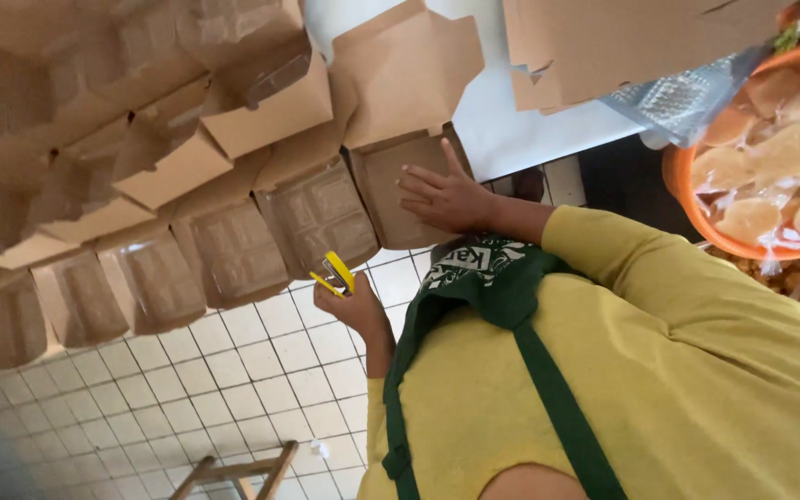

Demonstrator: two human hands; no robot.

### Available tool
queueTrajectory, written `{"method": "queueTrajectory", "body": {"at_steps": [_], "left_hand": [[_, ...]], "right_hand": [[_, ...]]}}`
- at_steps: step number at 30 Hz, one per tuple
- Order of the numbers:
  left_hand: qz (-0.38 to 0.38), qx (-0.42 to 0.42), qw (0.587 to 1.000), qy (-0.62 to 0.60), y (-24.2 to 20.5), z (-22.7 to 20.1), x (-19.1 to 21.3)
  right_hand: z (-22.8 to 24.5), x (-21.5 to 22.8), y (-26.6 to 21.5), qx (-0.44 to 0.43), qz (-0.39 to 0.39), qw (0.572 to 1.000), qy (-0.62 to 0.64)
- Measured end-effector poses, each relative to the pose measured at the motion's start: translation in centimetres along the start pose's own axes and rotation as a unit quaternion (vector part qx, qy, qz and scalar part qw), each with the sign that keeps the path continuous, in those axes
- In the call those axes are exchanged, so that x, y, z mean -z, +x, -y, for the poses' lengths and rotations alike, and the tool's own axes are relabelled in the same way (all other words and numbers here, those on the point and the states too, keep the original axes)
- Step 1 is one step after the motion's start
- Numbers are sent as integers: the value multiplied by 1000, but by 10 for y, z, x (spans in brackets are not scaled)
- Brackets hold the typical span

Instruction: The person folds flat cardboard sheets into small rectangular boxes and secures the seams with a yellow stapler. They repeatedly pick up a flat sheet, fold the sides, staple the corners, and place the finished box into a stack on the left.

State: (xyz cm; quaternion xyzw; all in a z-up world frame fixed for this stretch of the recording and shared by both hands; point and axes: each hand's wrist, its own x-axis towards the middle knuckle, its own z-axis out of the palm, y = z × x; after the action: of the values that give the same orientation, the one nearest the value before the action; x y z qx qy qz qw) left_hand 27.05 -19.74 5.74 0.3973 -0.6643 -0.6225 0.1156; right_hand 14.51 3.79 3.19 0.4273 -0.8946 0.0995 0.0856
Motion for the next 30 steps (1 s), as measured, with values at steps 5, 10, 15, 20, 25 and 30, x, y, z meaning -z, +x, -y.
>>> {"method": "queueTrajectory", "body": {"at_steps": [5, 10, 15, 20, 25, 30], "left_hand": [[179, -147, 972, 32, -20, -9, -52], [391, -404, 814, 144, -67, -93, -171], [497, -394, 763, 124, -97, -86, -277], [452, -545, 692, 138, -141, -80, -398], [382, -595, 655, 265, -146, -43, -450], [367, -411, 805, 221, -110, -66, -429]], "right_hand": [[-4, 112, 7, -111, -20, 835, 538], [-29, 118, -56, -331, -118, 559, 751], [-97, 167, -153, -371, -335, 300, 812], [-127, 201, -251, -392, -351, 311, 792], [-132, 224, -284, -380, -372, 221, 818], [-157, 211, -311, -434, -287, 329, 788]]}}
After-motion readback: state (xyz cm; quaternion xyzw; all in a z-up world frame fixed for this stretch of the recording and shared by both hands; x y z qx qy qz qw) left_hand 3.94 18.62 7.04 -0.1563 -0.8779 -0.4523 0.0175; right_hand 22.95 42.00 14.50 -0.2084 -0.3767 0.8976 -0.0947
